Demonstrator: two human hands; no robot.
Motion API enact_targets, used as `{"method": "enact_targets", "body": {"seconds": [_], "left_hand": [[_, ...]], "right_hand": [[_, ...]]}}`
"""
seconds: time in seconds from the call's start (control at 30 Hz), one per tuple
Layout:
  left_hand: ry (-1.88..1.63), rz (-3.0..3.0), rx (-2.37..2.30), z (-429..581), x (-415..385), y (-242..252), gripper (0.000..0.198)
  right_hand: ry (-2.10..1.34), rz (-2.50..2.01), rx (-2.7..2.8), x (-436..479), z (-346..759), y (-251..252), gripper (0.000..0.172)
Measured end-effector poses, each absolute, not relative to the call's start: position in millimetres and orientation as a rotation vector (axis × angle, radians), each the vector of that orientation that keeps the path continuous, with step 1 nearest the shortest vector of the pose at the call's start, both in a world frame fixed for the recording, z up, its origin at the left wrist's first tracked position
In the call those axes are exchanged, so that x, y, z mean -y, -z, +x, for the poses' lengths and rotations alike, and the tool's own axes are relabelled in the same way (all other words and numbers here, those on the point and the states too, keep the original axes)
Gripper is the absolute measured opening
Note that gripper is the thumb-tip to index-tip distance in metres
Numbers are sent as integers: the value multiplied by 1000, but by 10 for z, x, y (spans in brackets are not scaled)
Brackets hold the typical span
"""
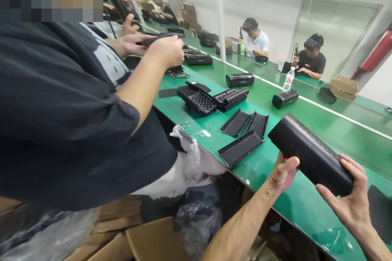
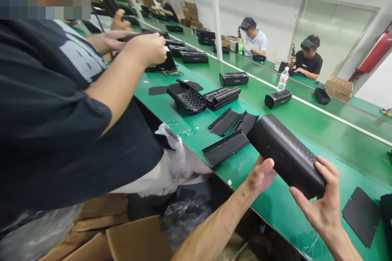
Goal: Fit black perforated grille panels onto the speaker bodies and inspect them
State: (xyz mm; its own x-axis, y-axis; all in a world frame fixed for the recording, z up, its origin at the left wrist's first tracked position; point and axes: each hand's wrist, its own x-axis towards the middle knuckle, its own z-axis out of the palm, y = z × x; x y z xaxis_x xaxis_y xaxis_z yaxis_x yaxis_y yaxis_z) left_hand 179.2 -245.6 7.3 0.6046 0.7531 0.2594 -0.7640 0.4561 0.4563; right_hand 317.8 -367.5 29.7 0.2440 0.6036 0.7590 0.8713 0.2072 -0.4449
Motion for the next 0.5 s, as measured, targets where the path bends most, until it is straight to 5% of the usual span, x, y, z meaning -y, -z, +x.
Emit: {"method": "enact_targets", "body": {"seconds": [0.23,0.5], "left_hand": [[-999,1133,-59,1296,1789,-348,121],[-927,1533,-68,1169,1668,-509,101]], "right_hand": [[230,-1545,1478,3956,3400,-523,65],[167,-1570,1504,4099,3561,-592,61]]}}
